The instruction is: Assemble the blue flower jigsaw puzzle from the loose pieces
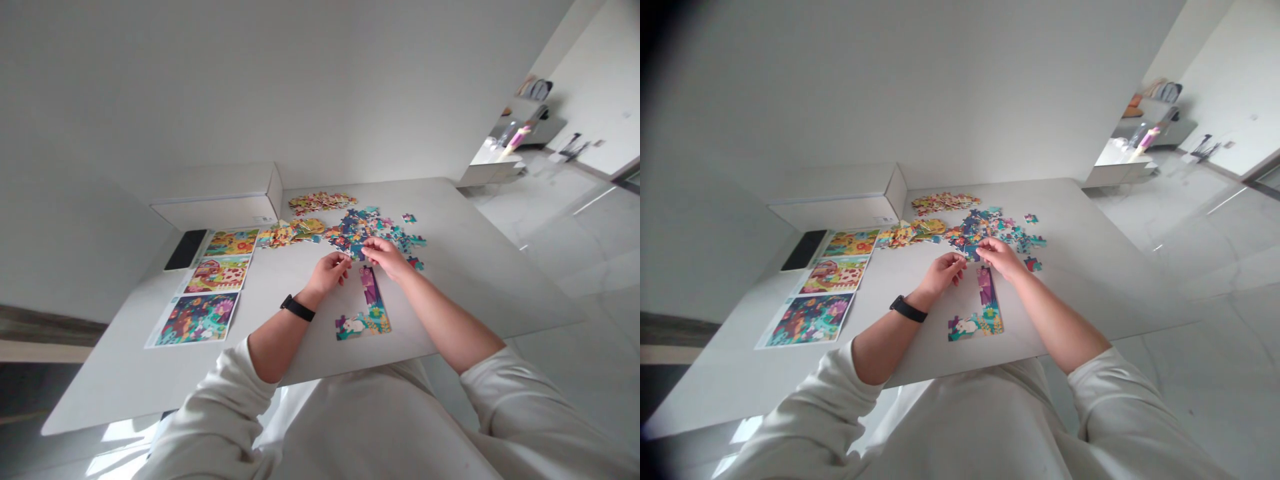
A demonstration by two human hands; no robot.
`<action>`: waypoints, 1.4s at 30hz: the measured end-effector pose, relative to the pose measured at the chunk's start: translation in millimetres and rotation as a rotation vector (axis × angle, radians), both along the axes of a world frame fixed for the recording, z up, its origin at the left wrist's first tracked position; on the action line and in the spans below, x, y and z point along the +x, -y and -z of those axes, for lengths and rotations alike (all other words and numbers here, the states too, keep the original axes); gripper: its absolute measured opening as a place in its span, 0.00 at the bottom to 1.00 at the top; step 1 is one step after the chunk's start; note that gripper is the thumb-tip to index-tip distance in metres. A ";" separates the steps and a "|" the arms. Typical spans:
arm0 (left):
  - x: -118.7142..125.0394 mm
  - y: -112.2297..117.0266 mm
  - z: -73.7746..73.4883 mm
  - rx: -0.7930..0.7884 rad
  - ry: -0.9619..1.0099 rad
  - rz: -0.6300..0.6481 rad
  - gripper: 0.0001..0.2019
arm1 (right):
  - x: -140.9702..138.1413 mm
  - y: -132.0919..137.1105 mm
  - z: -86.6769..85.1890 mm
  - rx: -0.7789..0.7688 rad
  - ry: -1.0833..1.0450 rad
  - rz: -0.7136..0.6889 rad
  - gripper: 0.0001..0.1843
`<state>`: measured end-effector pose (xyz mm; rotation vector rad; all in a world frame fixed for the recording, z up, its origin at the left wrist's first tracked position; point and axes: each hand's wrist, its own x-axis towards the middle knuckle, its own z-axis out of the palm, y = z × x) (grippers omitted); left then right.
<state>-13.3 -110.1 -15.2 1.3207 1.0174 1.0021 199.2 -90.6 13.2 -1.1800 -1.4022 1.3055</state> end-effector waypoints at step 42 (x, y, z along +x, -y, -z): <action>6.0 25.1 -1.8 0.702 -0.801 0.217 0.16 | 18.6 -6.1 22.0 0.334 0.993 0.038 0.09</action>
